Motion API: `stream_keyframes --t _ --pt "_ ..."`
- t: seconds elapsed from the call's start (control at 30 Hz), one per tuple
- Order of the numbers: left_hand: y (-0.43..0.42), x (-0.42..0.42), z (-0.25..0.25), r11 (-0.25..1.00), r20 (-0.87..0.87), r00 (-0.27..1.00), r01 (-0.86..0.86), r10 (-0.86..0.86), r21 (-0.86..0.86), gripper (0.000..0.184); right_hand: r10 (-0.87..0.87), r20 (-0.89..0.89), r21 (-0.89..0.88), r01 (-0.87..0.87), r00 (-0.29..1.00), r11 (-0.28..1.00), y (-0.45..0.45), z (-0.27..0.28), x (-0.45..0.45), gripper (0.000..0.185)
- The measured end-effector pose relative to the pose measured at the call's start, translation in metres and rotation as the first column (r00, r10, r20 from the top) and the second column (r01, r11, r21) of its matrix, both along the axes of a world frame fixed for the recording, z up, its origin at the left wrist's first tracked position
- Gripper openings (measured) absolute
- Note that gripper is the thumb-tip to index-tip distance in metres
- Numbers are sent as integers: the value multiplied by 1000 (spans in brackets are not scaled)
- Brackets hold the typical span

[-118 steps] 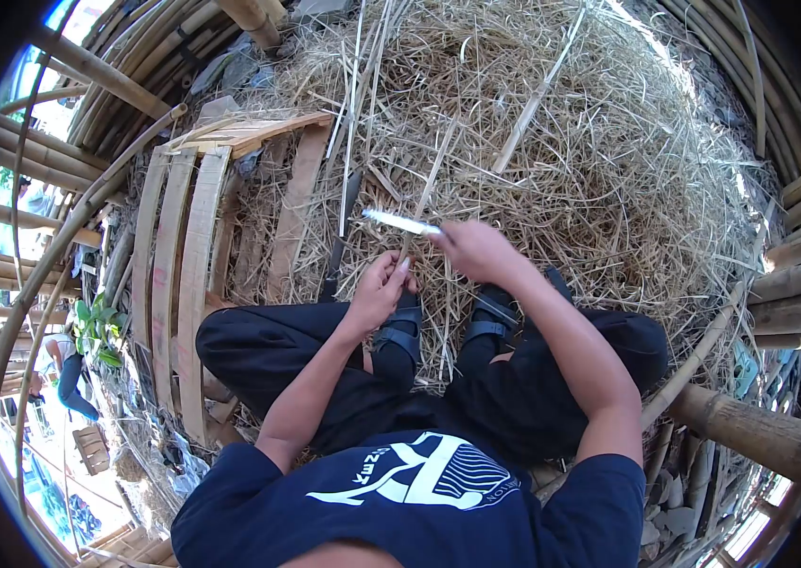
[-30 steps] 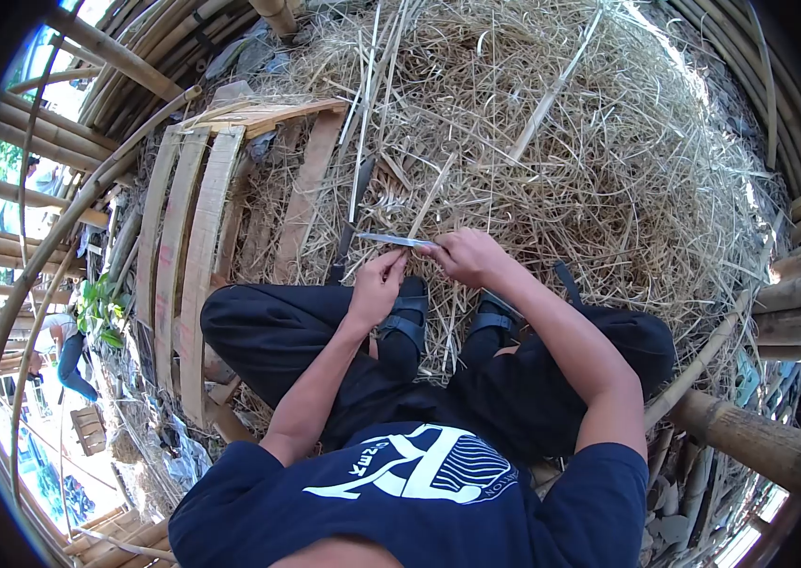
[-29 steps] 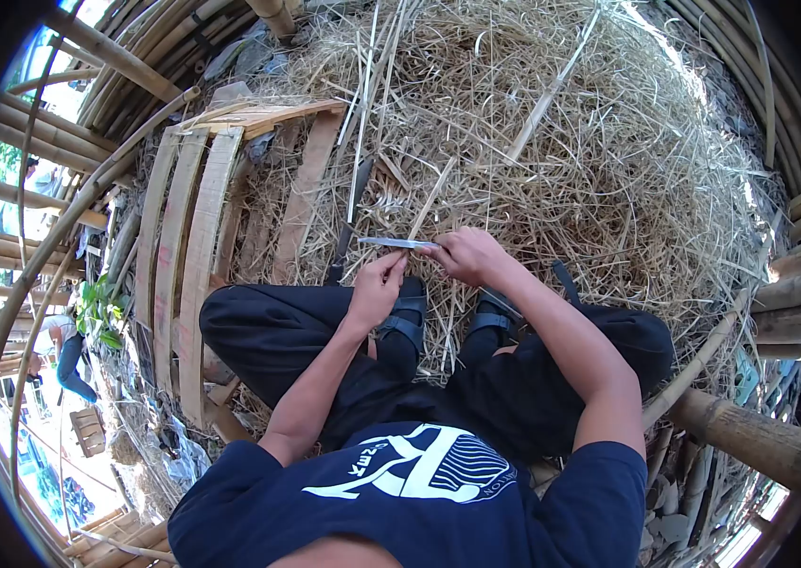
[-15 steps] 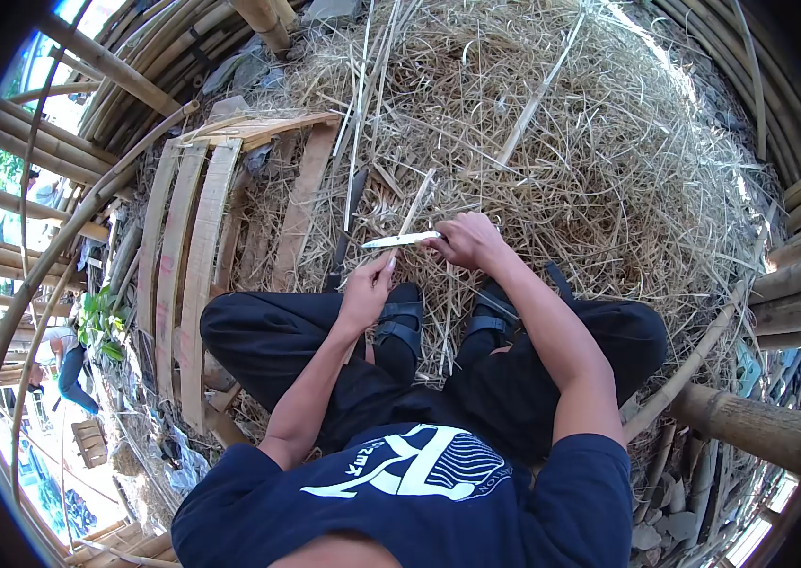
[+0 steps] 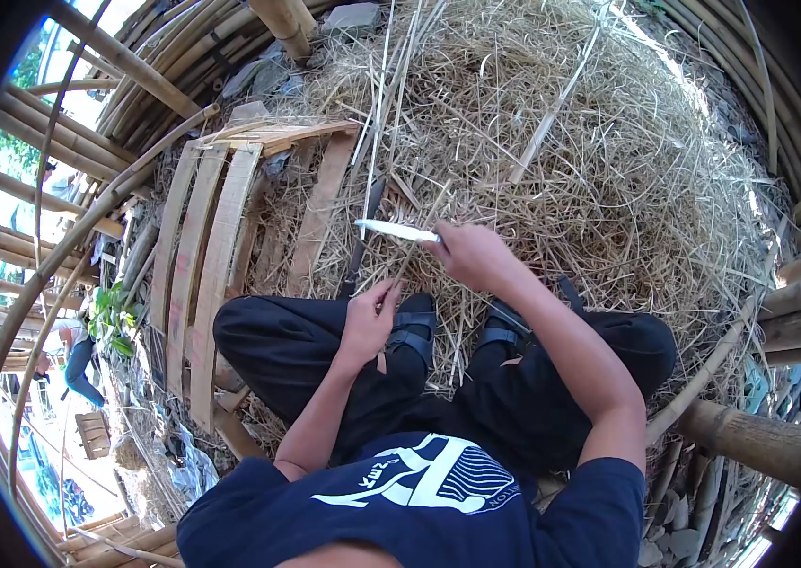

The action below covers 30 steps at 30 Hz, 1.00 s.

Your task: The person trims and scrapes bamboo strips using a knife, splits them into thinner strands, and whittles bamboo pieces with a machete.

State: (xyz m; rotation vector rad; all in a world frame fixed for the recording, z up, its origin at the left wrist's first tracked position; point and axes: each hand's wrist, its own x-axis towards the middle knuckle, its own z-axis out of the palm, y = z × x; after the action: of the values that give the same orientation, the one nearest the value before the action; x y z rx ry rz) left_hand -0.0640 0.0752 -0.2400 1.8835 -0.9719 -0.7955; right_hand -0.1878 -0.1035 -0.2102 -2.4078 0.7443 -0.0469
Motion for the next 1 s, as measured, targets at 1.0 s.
stream_keyframes --t 1.0 --pt "82 12 21 987 233 959 -163 162 -18 19 -724 136 -119 736 677 666 -132 -63 -71 57"
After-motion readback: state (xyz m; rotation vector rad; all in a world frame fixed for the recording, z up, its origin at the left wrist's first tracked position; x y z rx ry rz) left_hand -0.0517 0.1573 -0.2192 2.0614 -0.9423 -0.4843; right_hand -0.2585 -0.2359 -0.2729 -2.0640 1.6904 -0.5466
